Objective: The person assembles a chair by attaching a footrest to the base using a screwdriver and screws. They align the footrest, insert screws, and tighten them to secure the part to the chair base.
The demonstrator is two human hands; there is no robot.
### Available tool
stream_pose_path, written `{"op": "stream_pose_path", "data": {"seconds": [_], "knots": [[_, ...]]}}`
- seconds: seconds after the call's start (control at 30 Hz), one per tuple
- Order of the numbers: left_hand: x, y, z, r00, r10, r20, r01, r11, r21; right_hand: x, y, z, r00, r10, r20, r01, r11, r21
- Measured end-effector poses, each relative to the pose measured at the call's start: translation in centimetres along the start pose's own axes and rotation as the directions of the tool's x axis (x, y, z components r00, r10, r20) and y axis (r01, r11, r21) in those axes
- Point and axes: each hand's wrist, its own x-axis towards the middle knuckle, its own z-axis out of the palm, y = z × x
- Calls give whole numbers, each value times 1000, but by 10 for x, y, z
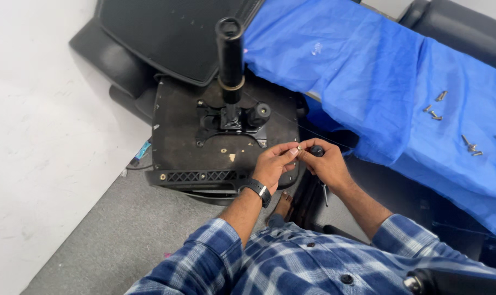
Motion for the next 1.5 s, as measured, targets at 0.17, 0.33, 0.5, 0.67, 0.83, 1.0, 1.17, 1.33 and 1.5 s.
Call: {"op": "stream_pose_path", "data": {"seconds": [0.17, 0.33, 0.5, 0.67, 0.83, 1.0, 1.17, 1.33, 1.5], "knots": [[-45, 8, -53, 999, 50, 6, -48, 987, -155, -32, -17, 66, 999, -39, -19, 38, 999, -35], [-84, 16, -103, 994, 112, 11, -107, 974, -201, -58, -29, 119, 997, -63, 39, 63, 998, -6], [-122, 16, -146, 994, 107, -21, -109, 985, -131, -73, -32, 162, 990, 57, 132, -59, 998, 12], [-143, 13, -173, 990, 104, -94, -114, 987, -109, -67, -24, 191, 959, 167, 230, -188, 979, 73], [-137, 6, -194, 977, 35, -208, -52, 996, -75, -39, -13, 200, 926, 237, 293, -277, 955, 104], [-124, -11, -246, 840, -101, -533, 2, 983, -184, 3, -7, 214, 905, 288, 312, -342, 930, 133], [-120, -6, -328, 621, -350, -701, 105, 924, -368, 31, 8, 234, 894, 313, 321, -357, 930, 87], [-94, 29, -362, 523, -524, -672, 212, 844, -493, 39, 16, 256, 890, 358, 283, -382, 923, 33], [-56, 54, -392, 619, -626, -475, 372, 766, -525, 41, 24, 280, 902, 373, 219, -365, 928, -79]]}}
